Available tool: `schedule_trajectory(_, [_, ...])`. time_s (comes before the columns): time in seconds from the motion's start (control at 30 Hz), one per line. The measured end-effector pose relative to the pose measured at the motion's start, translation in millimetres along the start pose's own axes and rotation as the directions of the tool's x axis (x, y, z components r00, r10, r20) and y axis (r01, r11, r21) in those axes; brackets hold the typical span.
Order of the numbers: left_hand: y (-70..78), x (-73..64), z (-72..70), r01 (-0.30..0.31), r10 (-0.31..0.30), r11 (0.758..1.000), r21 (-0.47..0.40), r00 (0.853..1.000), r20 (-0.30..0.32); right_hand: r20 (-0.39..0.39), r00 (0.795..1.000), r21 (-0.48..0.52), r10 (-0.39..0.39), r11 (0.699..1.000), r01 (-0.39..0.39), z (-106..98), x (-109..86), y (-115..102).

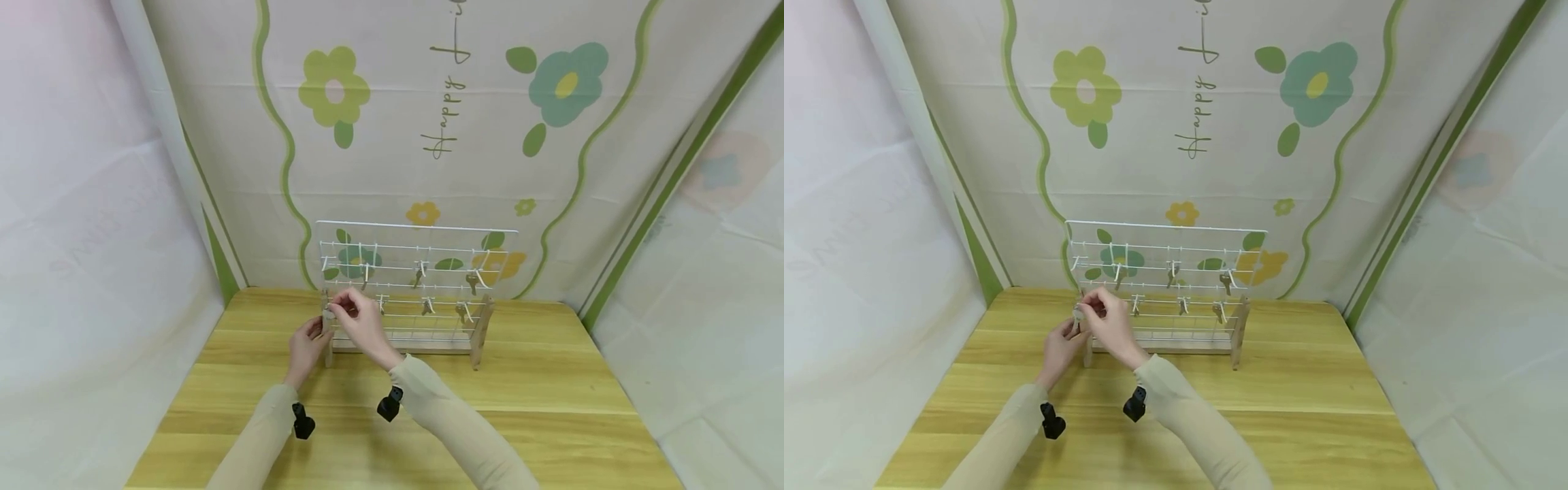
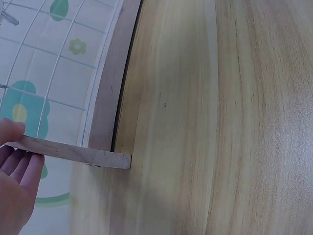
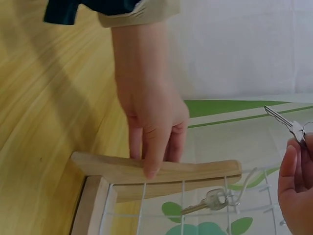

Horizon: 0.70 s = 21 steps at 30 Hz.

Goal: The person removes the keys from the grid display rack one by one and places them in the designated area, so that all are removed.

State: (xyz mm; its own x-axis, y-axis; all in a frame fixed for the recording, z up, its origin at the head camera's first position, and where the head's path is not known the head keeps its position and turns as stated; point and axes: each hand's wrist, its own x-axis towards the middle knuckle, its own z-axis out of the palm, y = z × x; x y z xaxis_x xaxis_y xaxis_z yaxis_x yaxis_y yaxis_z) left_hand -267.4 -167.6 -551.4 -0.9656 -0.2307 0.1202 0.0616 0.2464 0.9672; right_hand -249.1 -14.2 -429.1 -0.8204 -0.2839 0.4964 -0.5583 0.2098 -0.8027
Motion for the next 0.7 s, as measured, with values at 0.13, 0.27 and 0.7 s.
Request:
schedule_trajectory(0.13, [0.1,0.0,-0.6,-0.013,0.013,1.000,0.004,1.000,0.004,0.062,0.998,-0.024,0.028,0.999,-0.026,-5.7,-8.3,8.5])
schedule_trajectory(0.27, [-0.2,1.0,-0.8,-0.017,0.017,1.000,-0.002,1.000,0.009,0.117,0.991,-0.057,0.065,0.997,-0.059,-9.4,-17.8,17.1])
schedule_trajectory(0.7, [-0.8,2.4,-1.3,-0.022,0.022,1.000,0.004,1.000,0.023,0.184,0.979,-0.108,0.091,0.992,-0.072,-8.4,-52.0,60.2])
